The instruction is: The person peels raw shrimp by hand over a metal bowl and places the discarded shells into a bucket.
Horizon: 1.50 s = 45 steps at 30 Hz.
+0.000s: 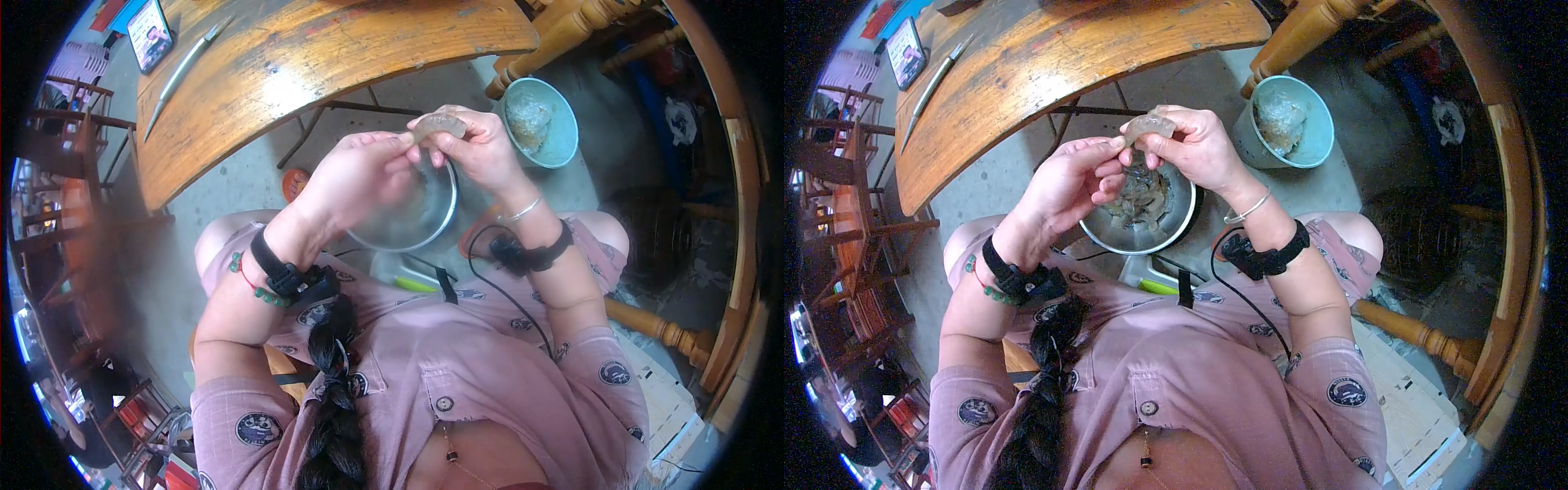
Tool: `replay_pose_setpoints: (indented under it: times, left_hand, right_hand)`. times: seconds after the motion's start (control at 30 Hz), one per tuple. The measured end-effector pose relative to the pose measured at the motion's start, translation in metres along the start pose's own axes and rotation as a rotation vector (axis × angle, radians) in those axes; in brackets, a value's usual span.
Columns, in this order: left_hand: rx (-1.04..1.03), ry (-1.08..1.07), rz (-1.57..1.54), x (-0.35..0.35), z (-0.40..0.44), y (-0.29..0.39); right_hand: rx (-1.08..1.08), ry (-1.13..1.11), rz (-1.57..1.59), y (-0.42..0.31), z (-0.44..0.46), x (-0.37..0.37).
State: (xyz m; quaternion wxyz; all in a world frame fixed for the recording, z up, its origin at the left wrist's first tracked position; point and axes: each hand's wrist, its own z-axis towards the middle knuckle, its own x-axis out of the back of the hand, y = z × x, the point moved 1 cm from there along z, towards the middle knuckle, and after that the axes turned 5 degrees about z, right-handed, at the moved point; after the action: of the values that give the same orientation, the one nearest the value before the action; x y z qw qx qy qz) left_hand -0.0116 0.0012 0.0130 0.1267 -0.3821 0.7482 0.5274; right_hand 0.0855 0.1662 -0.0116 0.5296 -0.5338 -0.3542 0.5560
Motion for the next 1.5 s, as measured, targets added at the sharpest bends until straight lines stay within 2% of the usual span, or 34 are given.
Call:
replay_pose_setpoints:
  times: [0.17, 0.7, 0.77, 0.8, 0.9, 0.97, 1.0, 1.1, 1.17, 1.2, 1.27, 1.3, 1.33, 1.37, 1.4, 1.43, 1.5]
  left_hand:
    - [-0.029, 0.081, -0.053, 0.003, 0.001, 0.003]
    - [-0.012, 0.051, 0.007, 0.004, 0.003, -0.002]
    - [0.018, -0.098, -0.041, 0.007, 0.001, 0.001]
    - [0.019, -0.098, -0.041, 0.006, 0.001, 0.002]
    - [0.055, -0.071, 0.101, 0.001, -0.002, 0.004]
    - [0.121, -0.099, 0.203, 0.001, -0.003, 0.004]
    - [0.123, -0.101, 0.205, 0.001, -0.003, 0.003]
    - [0.149, -0.067, 0.27, 0.002, -0.001, 0.0]
    - [0.1, -0.003, 0.469, 0.005, 0.0, -0.003]
    - [0.101, -0.003, 0.47, 0.006, 0.001, -0.004]
    - [-0.013, 0.064, 0.717, 0.007, 0.003, -0.006]
    - [-0.011, 0.064, 0.716, 0.008, 0.004, -0.007]
    - [-0.079, 0.086, 0.848, 0.009, 0.005, -0.008]
    - [-0.147, 0.106, 0.978, 0.009, 0.006, -0.008]
    - [-0.143, 0.104, 0.977, 0.009, 0.008, -0.008]
    - [-0.185, 0.116, 1.063, 0.009, 0.009, -0.008]
    - [-0.225, 0.125, 1.149, 0.01, 0.01, -0.01]
  right_hand:
    - [-0.024, 0.049, 0.02, -0.01, 0.001, -0.01]
    - [0.04, 0.043, 0.076, 0.006, -0.002, 0.001]
    - [0.053, 0.041, 0.037, 0.004, -0.002, 0.001]
    - [0.053, 0.041, 0.037, 0.0, -0.002, 0.001]
    - [0.079, -0.014, -0.08, -0.012, 0.0, 0.0]
    - [0.293, -0.094, -0.525, -0.017, 0.004, 0.002]
    - [0.292, -0.091, -0.525, -0.017, 0.005, 0.004]
    - [0.056, 0.091, -0.252, -0.02, 0.006, 0.014]
    - [0.017, 0.196, -0.277, -0.021, 0.008, 0.035]
    - [-0.007, 0.258, -0.3, -0.024, 0.009, 0.047]
    - [0.005, 0.376, -0.352, -0.03, 0.008, 0.079]
    - [0.027, 0.415, -0.412, -0.033, 0.006, 0.097]
    - [0.047, 0.455, -0.473, -0.037, 0.003, 0.113]
    - [0.019, 0.555, -0.637, -0.039, -0.001, 0.129]
    - [-0.013, 0.654, -0.802, -0.041, -0.005, 0.143]
    - [-0.016, 0.657, -0.801, -0.042, -0.008, 0.156]
    - [-0.164, 0.788, -1.342, -0.039, -0.015, 0.183]
